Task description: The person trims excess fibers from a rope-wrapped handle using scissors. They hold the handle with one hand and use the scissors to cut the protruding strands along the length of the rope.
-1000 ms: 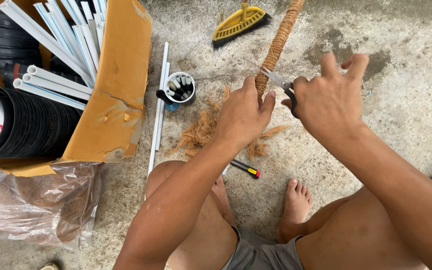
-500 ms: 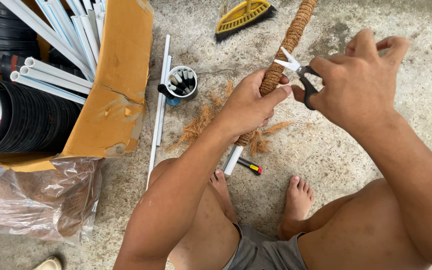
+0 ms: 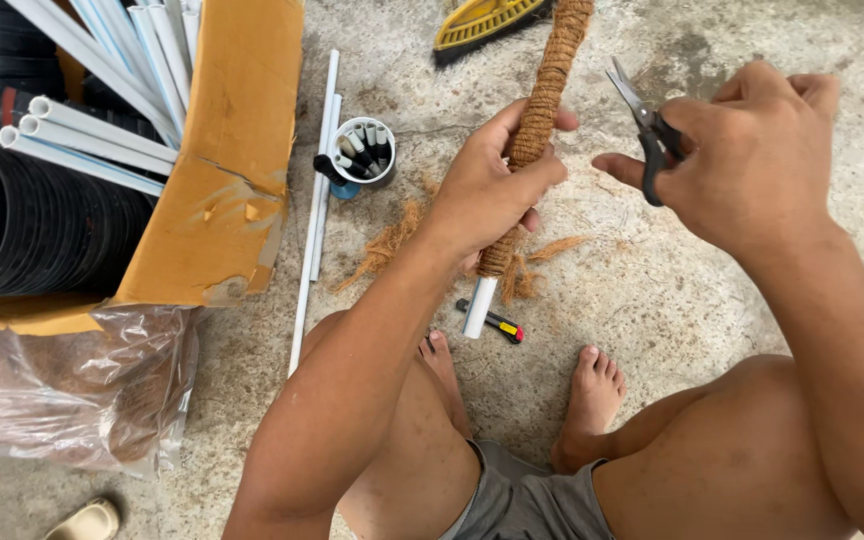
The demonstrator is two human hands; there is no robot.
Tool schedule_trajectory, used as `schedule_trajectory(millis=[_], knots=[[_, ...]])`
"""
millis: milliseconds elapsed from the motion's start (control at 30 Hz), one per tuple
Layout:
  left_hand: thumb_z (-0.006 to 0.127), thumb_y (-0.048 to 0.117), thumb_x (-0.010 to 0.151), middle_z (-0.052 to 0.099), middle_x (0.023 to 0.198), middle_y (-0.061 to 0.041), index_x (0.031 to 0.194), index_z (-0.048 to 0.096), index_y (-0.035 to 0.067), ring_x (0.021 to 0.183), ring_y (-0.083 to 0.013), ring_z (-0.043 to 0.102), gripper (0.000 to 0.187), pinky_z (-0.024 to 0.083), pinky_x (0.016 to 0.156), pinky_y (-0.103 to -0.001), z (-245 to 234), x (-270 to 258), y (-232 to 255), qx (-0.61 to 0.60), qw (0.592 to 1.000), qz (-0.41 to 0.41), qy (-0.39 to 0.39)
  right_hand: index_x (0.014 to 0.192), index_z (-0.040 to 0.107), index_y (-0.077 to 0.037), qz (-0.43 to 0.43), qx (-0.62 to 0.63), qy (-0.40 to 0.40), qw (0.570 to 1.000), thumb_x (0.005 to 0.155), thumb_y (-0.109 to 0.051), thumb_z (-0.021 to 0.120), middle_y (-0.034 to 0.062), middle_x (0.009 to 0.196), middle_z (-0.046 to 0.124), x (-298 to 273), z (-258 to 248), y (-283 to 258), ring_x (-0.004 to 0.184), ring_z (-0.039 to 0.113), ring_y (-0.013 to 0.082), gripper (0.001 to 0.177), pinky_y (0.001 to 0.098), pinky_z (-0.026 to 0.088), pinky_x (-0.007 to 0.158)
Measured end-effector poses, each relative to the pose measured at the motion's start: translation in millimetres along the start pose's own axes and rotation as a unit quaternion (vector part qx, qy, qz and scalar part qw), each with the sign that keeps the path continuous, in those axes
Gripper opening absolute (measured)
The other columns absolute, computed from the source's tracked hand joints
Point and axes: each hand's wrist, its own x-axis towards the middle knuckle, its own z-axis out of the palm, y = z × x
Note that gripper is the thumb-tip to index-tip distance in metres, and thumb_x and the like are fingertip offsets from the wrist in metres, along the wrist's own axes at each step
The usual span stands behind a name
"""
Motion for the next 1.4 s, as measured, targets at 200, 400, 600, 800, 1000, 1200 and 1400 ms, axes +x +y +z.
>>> schedule_trajectory(millis=[200, 400, 600, 800, 1000, 1200, 1400], knots=[[0.044, 0.051, 0.094, 0.05, 0.076, 0.006, 0.134, 0.061, 0.001, 0.051, -0.0027, 0.048, 0.066, 0.041, 0.037, -0.02, -8, 4, 4, -0.051, 0.999, 0.008, 0.012, 0.085, 0.076, -0.018, -0.008, -0.006, -0.007, 1.0, 0.09, -0.073, 0.079, -0.0054, 0.067, 0.054, 3, 0, -7, 0.088, 0.054, 0.0122, 0.055, 0.0361, 0.033, 0.091], [0.016, 0.091, 0.081, 0.045, 0.071, 0.004, 0.135, 0.06, -0.005, 0.049, -0.0039, 0.043, 0.119, 0.038, 0.037, -0.021, -8, 8, 0, -0.147, 0.989, -0.007, -0.021, 0.094, 0.081, -0.019, -0.076, -0.074, 0.044, 0.993, 0.093, -0.073, 0.078, -0.0069, 0.071, 0.067, 17, -8, -29, 0.091, 0.051, 0.0128, 0.054, 0.0396, 0.032, 0.098], [0.01, 0.097, 0.072, 0.047, 0.073, 0.002, 0.129, 0.063, -0.005, 0.05, -0.0045, 0.046, 0.128, 0.037, 0.036, -0.021, -10, 5, -2, -0.101, 0.994, -0.029, -0.011, 0.094, 0.08, -0.023, -0.115, -0.122, 0.007, 0.986, 0.09, -0.072, 0.075, -0.0111, 0.068, 0.067, 29, -27, -41, 0.094, 0.049, 0.0132, 0.049, 0.0449, 0.029, 0.101], [0.004, 0.098, 0.064, 0.053, 0.08, -0.005, 0.125, 0.064, -0.005, 0.048, -0.0046, 0.049, 0.134, 0.039, 0.034, -0.021, -14, 3, -7, -0.073, 0.995, -0.066, 0.009, 0.094, 0.081, -0.024, -0.122, -0.132, -0.062, 0.982, 0.081, -0.074, 0.071, -0.0093, 0.056, 0.062, 40, -35, -60, 0.092, 0.052, 0.0146, 0.052, 0.0485, 0.03, 0.099], [0.006, 0.099, 0.066, 0.05, 0.08, -0.005, 0.126, 0.064, -0.006, 0.048, -0.0048, 0.048, 0.134, 0.04, 0.034, -0.02, -17, -5, -11, -0.084, 0.995, -0.062, 0.006, 0.086, 0.078, -0.023, -0.125, -0.154, -0.089, 0.976, 0.091, -0.061, 0.07, -0.0089, 0.049, 0.053, 36, -31, -66, 0.09, 0.052, 0.0151, 0.04, 0.0466, 0.03, 0.092], [0.006, 0.098, 0.07, 0.048, 0.08, 0.0, 0.124, 0.065, -0.009, 0.048, -0.004, 0.047, 0.133, 0.038, 0.033, -0.019, -24, -7, -11, -0.093, 0.993, -0.075, 0.006, 0.08, 0.074, -0.026, -0.124, -0.18, -0.103, 0.97, 0.099, -0.036, 0.074, -0.0094, 0.052, 0.053, 31, -23, -64, 0.086, 0.051, 0.0123, 0.022, 0.0443, 0.031, 0.092], [0.007, 0.097, 0.074, 0.048, 0.082, 0.0, 0.129, 0.064, -0.008, 0.051, -0.0047, 0.046, 0.131, 0.038, 0.036, -0.02, -24, -6, -9, -0.141, 0.988, -0.057, -0.015, 0.087, 0.082, -0.022, -0.064, 0.017, -0.019, 0.998, 0.079, -0.067, 0.076, -0.0018, 0.061, 0.057, 30, -35, -57, 0.085, 0.054, 0.0178, 0.046, 0.0442, 0.033, 0.086]])
